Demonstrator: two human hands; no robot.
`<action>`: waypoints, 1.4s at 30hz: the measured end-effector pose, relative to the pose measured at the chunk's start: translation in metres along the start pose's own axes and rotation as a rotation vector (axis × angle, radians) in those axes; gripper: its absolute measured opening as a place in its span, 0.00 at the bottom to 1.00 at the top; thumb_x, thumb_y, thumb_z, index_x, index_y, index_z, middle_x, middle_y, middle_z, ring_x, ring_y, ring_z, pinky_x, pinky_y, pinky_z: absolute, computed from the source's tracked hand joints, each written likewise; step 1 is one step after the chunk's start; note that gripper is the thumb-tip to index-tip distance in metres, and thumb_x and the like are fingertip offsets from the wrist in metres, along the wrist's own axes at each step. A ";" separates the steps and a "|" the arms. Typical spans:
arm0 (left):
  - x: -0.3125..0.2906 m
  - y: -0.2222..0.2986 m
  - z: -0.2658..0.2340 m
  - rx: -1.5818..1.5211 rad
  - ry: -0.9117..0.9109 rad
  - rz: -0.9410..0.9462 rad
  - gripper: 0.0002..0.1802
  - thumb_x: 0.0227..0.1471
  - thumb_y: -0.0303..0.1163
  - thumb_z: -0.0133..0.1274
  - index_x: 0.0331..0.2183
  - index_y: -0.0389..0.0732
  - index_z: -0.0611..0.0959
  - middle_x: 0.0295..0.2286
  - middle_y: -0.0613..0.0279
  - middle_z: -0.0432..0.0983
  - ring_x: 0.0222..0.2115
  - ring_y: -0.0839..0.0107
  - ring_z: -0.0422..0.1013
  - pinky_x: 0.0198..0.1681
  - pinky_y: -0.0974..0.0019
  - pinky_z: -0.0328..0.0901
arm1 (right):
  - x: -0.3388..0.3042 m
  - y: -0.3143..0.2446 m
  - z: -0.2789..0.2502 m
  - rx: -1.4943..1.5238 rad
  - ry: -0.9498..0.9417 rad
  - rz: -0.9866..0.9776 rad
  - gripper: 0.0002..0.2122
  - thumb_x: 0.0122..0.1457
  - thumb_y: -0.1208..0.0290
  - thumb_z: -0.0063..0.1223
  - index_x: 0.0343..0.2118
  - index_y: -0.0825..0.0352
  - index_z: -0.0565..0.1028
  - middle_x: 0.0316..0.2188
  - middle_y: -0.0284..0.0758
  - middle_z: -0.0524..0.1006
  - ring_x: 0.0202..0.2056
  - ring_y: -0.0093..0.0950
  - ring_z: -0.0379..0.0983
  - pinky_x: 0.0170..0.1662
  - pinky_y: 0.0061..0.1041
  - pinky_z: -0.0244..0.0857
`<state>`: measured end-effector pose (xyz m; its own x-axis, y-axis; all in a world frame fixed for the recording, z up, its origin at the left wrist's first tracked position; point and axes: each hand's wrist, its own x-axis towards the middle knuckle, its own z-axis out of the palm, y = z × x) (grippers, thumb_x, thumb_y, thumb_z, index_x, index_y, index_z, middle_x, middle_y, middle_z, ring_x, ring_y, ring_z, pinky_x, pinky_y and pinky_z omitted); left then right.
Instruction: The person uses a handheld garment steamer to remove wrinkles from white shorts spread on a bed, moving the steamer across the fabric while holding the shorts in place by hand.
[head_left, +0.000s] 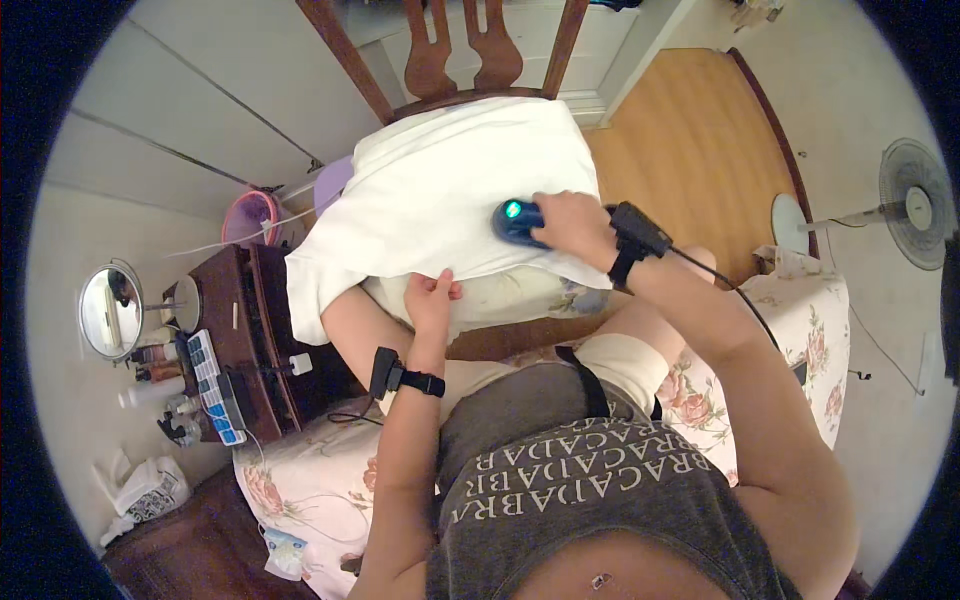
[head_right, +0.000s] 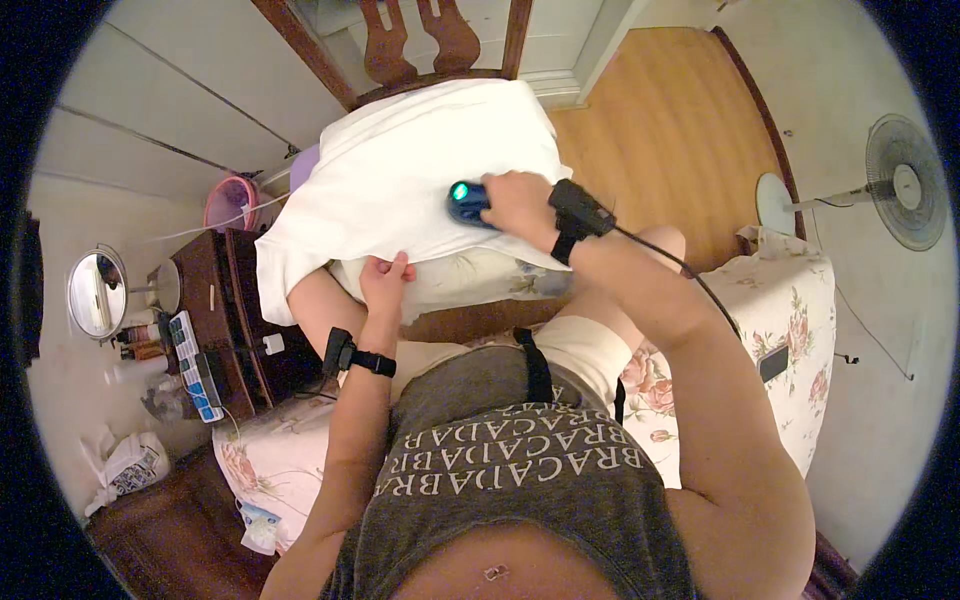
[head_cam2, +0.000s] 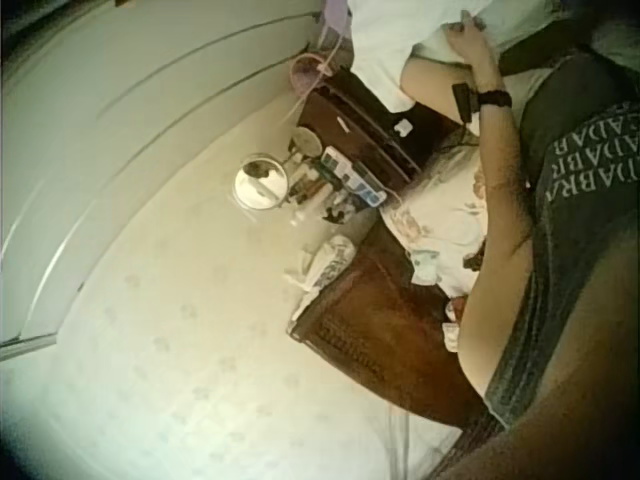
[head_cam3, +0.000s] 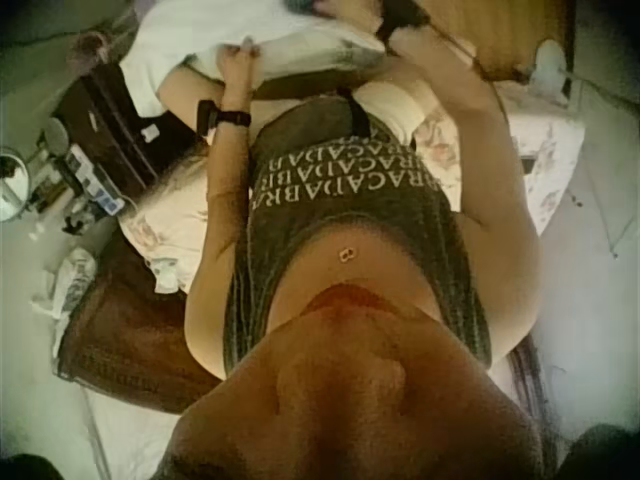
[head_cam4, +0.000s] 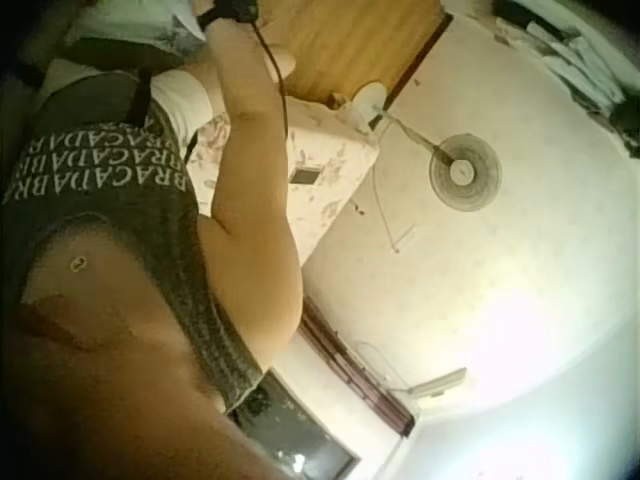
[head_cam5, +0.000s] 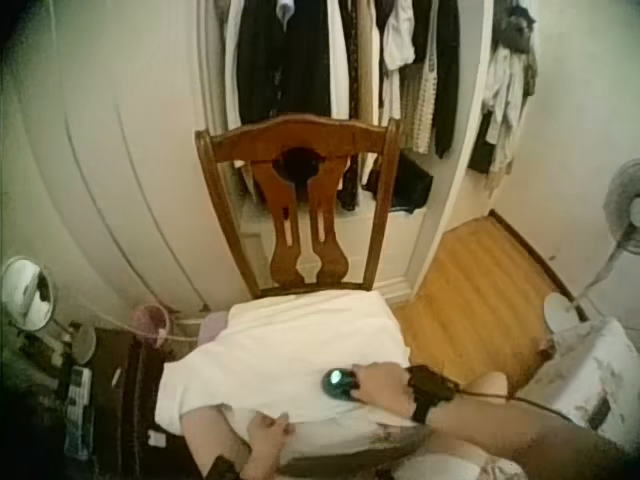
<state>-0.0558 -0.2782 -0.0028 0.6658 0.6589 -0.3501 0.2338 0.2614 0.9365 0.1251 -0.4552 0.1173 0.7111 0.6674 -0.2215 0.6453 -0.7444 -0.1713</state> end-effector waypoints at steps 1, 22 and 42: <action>0.003 -0.004 -0.006 -0.007 0.029 0.018 0.12 0.54 0.25 0.57 0.30 0.32 0.69 0.21 0.54 0.76 0.18 0.70 0.74 0.21 0.69 0.71 | 0.003 0.010 -0.001 -0.021 0.055 0.026 0.14 0.46 0.60 0.59 0.34 0.61 0.79 0.27 0.43 0.80 0.30 0.40 0.79 0.33 0.39 0.72; -0.052 0.020 0.170 1.130 -0.680 1.273 0.27 0.41 0.25 0.58 0.47 0.49 0.79 0.51 0.61 0.68 0.49 0.55 0.64 0.51 0.52 0.60 | -0.124 0.138 -0.037 0.764 0.331 0.356 0.21 0.48 0.56 0.63 0.39 0.69 0.80 0.26 0.45 0.81 0.27 0.35 0.79 0.34 0.32 0.71; -0.044 0.013 0.092 0.612 -0.388 0.268 0.10 0.51 0.30 0.59 0.35 0.37 0.78 0.33 0.57 0.76 0.37 0.66 0.72 0.43 0.64 0.65 | -0.126 0.150 -0.035 0.564 0.231 0.261 0.25 0.46 0.52 0.63 0.44 0.64 0.78 0.27 0.47 0.80 0.30 0.43 0.78 0.35 0.37 0.70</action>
<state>-0.0170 -0.3684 0.0261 0.9294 0.3205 -0.1833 0.3041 -0.3833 0.8721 0.1422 -0.6505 0.1529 0.9061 0.4047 -0.1232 0.2434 -0.7370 -0.6306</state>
